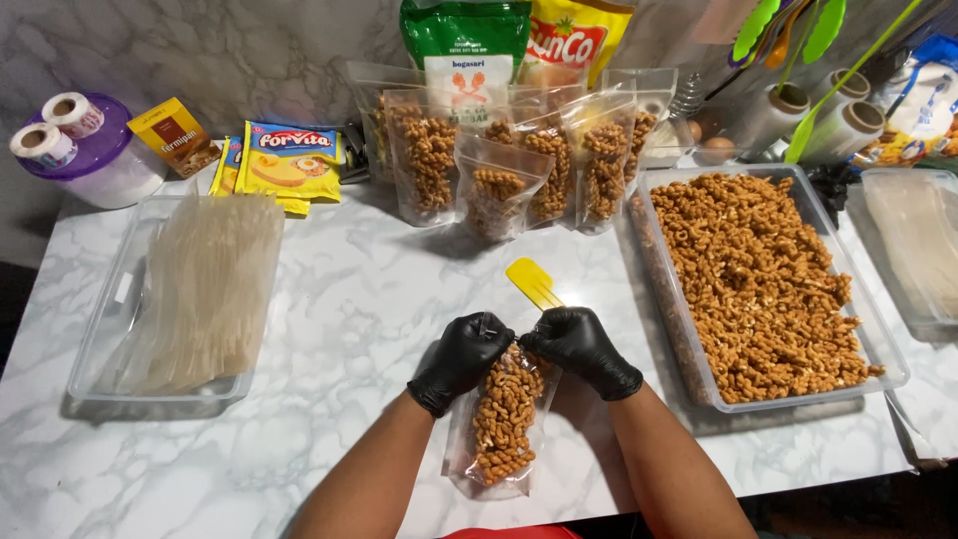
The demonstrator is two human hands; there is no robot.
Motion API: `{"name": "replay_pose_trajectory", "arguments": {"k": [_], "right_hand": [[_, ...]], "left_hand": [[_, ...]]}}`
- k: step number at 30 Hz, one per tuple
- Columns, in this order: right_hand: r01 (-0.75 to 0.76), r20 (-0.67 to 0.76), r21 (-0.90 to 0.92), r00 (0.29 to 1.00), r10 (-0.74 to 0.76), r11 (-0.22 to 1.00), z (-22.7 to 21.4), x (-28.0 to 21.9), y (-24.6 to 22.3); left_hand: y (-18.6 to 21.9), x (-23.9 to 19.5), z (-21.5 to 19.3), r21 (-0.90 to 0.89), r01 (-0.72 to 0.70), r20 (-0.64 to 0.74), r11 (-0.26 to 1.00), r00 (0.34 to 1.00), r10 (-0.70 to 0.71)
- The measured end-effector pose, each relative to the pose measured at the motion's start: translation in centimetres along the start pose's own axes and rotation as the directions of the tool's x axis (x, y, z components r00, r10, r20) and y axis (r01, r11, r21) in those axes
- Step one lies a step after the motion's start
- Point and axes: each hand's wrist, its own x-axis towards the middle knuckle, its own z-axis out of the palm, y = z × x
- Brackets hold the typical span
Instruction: A person wearing black gloves is filling small plastic bags with crunchy snacks from a large tray on a counter.
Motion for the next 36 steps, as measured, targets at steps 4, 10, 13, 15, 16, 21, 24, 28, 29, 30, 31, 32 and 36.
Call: {"name": "replay_pose_trajectory", "arguments": {"k": [4,10,13,15,16,21,24,28,29,30,31,32,36], "right_hand": [[-0.017,-0.021,0.0,1.0,0.017,1.0,0.0,0.1,1.0],[-0.027,-0.044,0.032,0.999,0.028,0.999,0.1,-0.1,0.9],[-0.031,-0.054,0.048,0.998,0.034,0.998,-0.2,0.0,1.2],[-0.027,-0.055,0.056,0.998,0.03,0.998,-0.3,0.1,1.4],[-0.036,-0.049,0.074,0.998,0.04,0.997,-0.2,0.0,1.1],[-0.039,-0.038,0.093,0.998,0.043,0.995,-0.4,0.1,1.8],[-0.043,-0.041,0.104,0.998,0.048,0.994,-0.5,0.4,0.9],[-0.029,-0.023,0.111,0.999,0.032,0.993,-0.8,0.5,0.9],[-0.027,-0.018,0.121,0.999,0.03,0.992,-0.7,0.2,1.1],[-0.034,-0.015,0.121,0.999,0.036,0.992,-0.7,0.2,1.5],[-0.027,-0.012,0.109,1.0,0.028,0.994,-0.7,0.3,1.8],[-0.02,-0.009,0.097,1.0,0.021,0.995,-0.8,0.4,2.0],[-0.018,-0.004,0.089,1.0,0.019,0.996,-0.5,0.0,1.2]], "left_hand": [[1.0,-0.3,0.0,0.033,0.001,-0.013,0.999,1.0,0.0],[2.6,-1.3,-0.5,-0.05,0.019,-0.046,0.999,0.999,-0.022],[-0.7,-0.2,-0.3,-0.139,-0.005,-0.054,0.99,0.999,-0.003],[-2.9,0.7,-0.1,-0.183,-0.029,-0.06,0.983,0.998,0.018],[-3.4,1.0,0.0,-0.208,-0.034,-0.065,0.978,0.998,0.021],[-1.0,0.2,0.1,-0.227,-0.058,-0.092,0.972,0.995,0.037],[-0.7,0.6,0.0,-0.202,-0.052,-0.1,0.978,0.995,0.032],[-0.4,0.5,0.4,-0.204,-0.056,-0.088,0.977,0.995,0.039],[0.2,0.0,0.6,-0.171,-0.053,-0.062,0.984,0.997,0.043],[-0.5,0.0,0.9,-0.174,-0.046,-0.061,0.984,0.997,0.036],[-0.9,0.3,1.0,-0.143,-0.038,-0.048,0.989,0.998,0.031],[-1.4,0.5,1.2,-0.113,-0.03,-0.035,0.993,0.999,0.027],[-0.2,0.0,0.4,-0.094,-0.031,-0.018,0.995,0.999,0.029]]}}
